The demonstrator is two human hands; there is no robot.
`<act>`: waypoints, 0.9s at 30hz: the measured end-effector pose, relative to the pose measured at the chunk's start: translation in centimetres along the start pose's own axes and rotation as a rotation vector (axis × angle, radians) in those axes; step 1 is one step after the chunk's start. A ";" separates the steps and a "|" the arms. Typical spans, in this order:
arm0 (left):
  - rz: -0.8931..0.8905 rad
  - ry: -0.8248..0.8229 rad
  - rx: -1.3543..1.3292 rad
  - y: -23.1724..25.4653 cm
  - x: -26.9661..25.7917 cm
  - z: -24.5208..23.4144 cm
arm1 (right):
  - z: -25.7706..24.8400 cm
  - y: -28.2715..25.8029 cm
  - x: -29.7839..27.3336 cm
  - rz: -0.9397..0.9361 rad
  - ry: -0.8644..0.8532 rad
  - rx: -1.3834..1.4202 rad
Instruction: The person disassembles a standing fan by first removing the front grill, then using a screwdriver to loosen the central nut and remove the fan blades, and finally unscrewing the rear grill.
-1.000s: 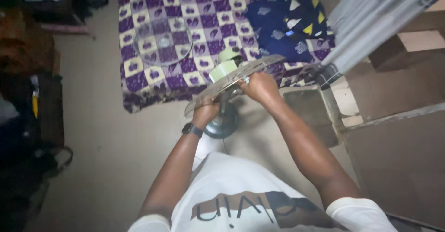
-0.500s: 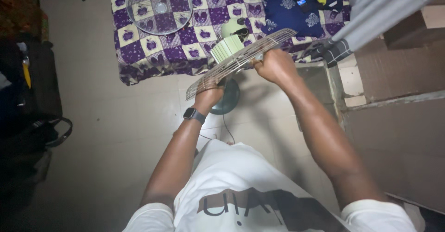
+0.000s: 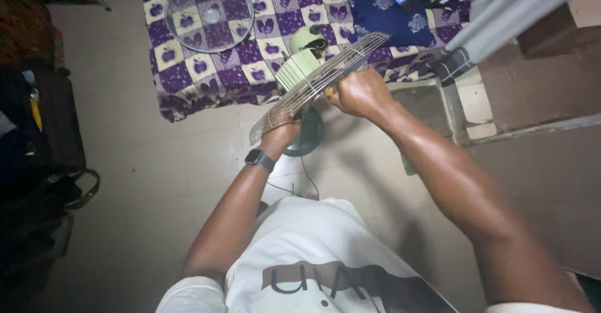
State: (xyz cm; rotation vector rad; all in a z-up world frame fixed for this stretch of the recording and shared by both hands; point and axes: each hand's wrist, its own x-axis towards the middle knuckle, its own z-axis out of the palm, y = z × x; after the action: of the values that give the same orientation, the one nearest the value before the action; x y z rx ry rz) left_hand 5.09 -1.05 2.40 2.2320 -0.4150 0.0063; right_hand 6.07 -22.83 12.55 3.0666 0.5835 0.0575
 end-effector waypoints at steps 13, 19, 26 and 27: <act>-0.120 -0.003 -0.017 -1.8 0.4 -0.4 | 1.1 -1.6 0.7 0.298 0.126 0.221; -0.216 -0.056 -0.040 -2.7 -0.5 -0.4 | 1.0 -1.0 -0.2 0.495 -0.093 0.154; -0.223 -0.096 -0.062 -2.2 -0.6 -0.2 | 0.4 -0.9 -1.5 0.001 0.028 0.000; -0.230 -0.090 -0.076 -2.3 -0.6 -0.2 | 0.3 -0.9 -1.4 -0.098 0.104 0.010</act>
State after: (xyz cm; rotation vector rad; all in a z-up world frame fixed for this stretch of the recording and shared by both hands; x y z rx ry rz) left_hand 5.19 0.63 0.72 2.1982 -0.2010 -0.2287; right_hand 4.43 -22.53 12.15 3.0543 0.7403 0.2134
